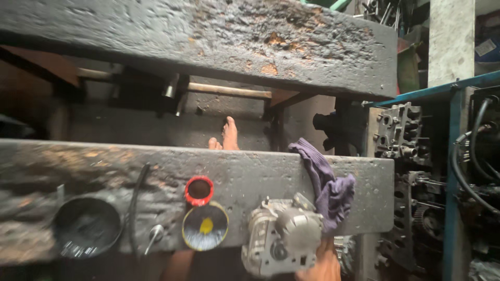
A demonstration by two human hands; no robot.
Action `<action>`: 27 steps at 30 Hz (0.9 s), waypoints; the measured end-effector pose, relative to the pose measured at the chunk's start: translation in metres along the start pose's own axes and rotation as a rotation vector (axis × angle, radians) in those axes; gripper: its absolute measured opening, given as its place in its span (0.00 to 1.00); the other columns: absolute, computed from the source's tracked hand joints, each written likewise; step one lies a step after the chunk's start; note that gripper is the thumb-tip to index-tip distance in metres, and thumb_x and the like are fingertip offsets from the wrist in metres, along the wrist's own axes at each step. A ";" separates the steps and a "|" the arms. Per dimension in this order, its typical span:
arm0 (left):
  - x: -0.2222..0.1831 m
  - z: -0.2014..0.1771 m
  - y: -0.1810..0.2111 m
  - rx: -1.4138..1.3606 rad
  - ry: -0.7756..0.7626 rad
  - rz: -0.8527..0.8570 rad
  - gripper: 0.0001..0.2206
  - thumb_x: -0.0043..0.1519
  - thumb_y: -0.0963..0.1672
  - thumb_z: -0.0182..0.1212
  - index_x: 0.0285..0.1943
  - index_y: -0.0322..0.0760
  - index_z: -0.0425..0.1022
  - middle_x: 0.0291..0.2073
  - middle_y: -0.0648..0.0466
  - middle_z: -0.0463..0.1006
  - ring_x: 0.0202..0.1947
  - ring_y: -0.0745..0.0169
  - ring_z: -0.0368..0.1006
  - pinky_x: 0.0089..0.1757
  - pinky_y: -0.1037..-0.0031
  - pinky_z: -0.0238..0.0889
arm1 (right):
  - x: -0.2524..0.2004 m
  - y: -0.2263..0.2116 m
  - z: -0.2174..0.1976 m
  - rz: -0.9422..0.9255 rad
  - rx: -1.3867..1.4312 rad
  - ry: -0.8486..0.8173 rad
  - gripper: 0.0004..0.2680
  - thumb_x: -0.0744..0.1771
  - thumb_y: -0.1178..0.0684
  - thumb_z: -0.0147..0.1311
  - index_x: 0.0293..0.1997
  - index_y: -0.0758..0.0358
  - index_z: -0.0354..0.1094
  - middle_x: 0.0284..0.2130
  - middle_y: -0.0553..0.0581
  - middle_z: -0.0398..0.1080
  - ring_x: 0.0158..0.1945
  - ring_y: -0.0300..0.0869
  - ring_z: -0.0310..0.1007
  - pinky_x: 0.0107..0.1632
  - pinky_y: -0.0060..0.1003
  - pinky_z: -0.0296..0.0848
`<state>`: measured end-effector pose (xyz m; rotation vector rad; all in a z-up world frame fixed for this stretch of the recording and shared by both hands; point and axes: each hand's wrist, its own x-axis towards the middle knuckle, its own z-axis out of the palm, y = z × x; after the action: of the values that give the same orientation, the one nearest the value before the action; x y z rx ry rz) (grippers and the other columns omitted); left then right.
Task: The person applies a substance from small containers to an engine cylinder head by hand and using a small brush. They handle the engine part and use a cloth to wipe its surfaces.
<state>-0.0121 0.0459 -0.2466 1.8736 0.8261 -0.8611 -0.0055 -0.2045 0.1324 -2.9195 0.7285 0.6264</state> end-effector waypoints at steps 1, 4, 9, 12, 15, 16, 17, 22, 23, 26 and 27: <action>-0.008 -0.010 0.001 -0.010 0.026 0.002 0.14 0.57 0.49 0.67 0.41 0.36 0.75 0.31 0.46 0.83 0.34 0.46 0.82 0.40 0.57 0.73 | -0.003 -0.003 -0.003 0.003 -0.008 0.002 0.37 0.57 0.35 0.64 0.66 0.72 0.52 0.60 0.79 0.58 0.50 0.69 0.73 0.51 0.56 0.73; -0.032 -0.040 0.004 -0.043 0.115 0.020 0.14 0.56 0.49 0.67 0.40 0.36 0.75 0.31 0.46 0.83 0.33 0.47 0.82 0.39 0.57 0.74 | -0.011 -0.010 -0.013 0.005 -0.026 -0.006 0.38 0.57 0.34 0.64 0.66 0.73 0.52 0.61 0.80 0.58 0.49 0.69 0.73 0.51 0.56 0.74; -0.077 -0.095 -0.002 -0.127 0.297 0.102 0.14 0.56 0.49 0.69 0.40 0.35 0.75 0.30 0.47 0.83 0.32 0.48 0.83 0.39 0.58 0.74 | -0.026 -0.016 -0.028 0.020 0.031 -0.021 0.37 0.61 0.32 0.59 0.68 0.74 0.50 0.59 0.79 0.60 0.51 0.69 0.72 0.51 0.56 0.74; -0.102 -0.123 0.000 -0.171 0.472 0.259 0.14 0.55 0.48 0.71 0.39 0.35 0.75 0.31 0.48 0.83 0.34 0.50 0.82 0.39 0.59 0.73 | -0.026 -0.020 -0.037 0.004 0.056 -0.012 0.36 0.62 0.33 0.56 0.70 0.71 0.48 0.59 0.77 0.61 0.49 0.68 0.74 0.52 0.56 0.73; -0.136 -0.153 -0.008 -0.150 0.592 0.308 0.16 0.56 0.48 0.71 0.46 0.35 0.76 0.33 0.47 0.83 0.35 0.50 0.81 0.40 0.60 0.72 | -0.034 -0.018 -0.038 -0.078 0.062 0.031 0.35 0.63 0.35 0.54 0.72 0.71 0.46 0.58 0.79 0.61 0.50 0.68 0.73 0.52 0.55 0.73; -0.150 -0.163 -0.012 -0.155 0.621 0.313 0.17 0.56 0.48 0.71 0.47 0.34 0.76 0.34 0.47 0.83 0.35 0.51 0.81 0.40 0.61 0.72 | -0.038 -0.016 -0.038 -0.094 0.063 0.055 0.33 0.64 0.34 0.53 0.71 0.71 0.48 0.57 0.79 0.62 0.50 0.68 0.73 0.53 0.55 0.72; -0.164 -0.176 -0.014 -0.162 0.650 0.322 0.17 0.56 0.48 0.71 0.49 0.34 0.76 0.35 0.47 0.83 0.35 0.51 0.81 0.40 0.62 0.72 | -0.043 -0.015 -0.036 -0.108 0.067 0.076 0.32 0.65 0.34 0.52 0.70 0.71 0.50 0.55 0.78 0.64 0.51 0.67 0.73 0.53 0.55 0.72; -0.256 -0.222 -0.004 -0.254 0.759 0.368 0.20 0.58 0.46 0.72 0.57 0.34 0.77 0.38 0.47 0.84 0.36 0.55 0.80 0.41 0.66 0.72 | -0.064 -0.009 -0.032 -0.235 0.085 0.165 0.28 0.67 0.37 0.51 0.70 0.70 0.54 0.50 0.72 0.67 0.52 0.61 0.70 0.54 0.53 0.68; -0.278 -0.230 0.001 -0.277 0.769 0.381 0.21 0.59 0.46 0.72 0.59 0.34 0.77 0.38 0.47 0.84 0.37 0.56 0.80 0.41 0.67 0.72 | -0.070 -0.012 -0.031 -0.271 0.098 0.192 0.27 0.67 0.38 0.51 0.69 0.69 0.55 0.50 0.71 0.66 0.52 0.61 0.69 0.55 0.53 0.68; -0.345 -0.248 0.022 -0.367 0.731 0.498 0.19 0.61 0.45 0.69 0.60 0.34 0.77 0.39 0.49 0.84 0.37 0.65 0.80 0.41 0.72 0.72 | -0.098 -0.027 -0.028 -0.426 0.105 0.337 0.25 0.66 0.41 0.54 0.66 0.69 0.59 0.52 0.73 0.65 0.55 0.62 0.65 0.56 0.54 0.65; -0.365 -0.249 0.031 -0.403 0.705 0.555 0.18 0.62 0.44 0.68 0.59 0.33 0.77 0.39 0.50 0.85 0.38 0.68 0.80 0.41 0.75 0.72 | -0.108 -0.032 -0.029 -0.486 0.098 0.399 0.24 0.65 0.42 0.55 0.65 0.69 0.60 0.53 0.74 0.64 0.57 0.63 0.64 0.56 0.54 0.64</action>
<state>-0.1255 0.1871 0.1572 1.8880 0.7435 0.3180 -0.0666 -0.1339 0.2017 -2.9800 0.0447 -0.0367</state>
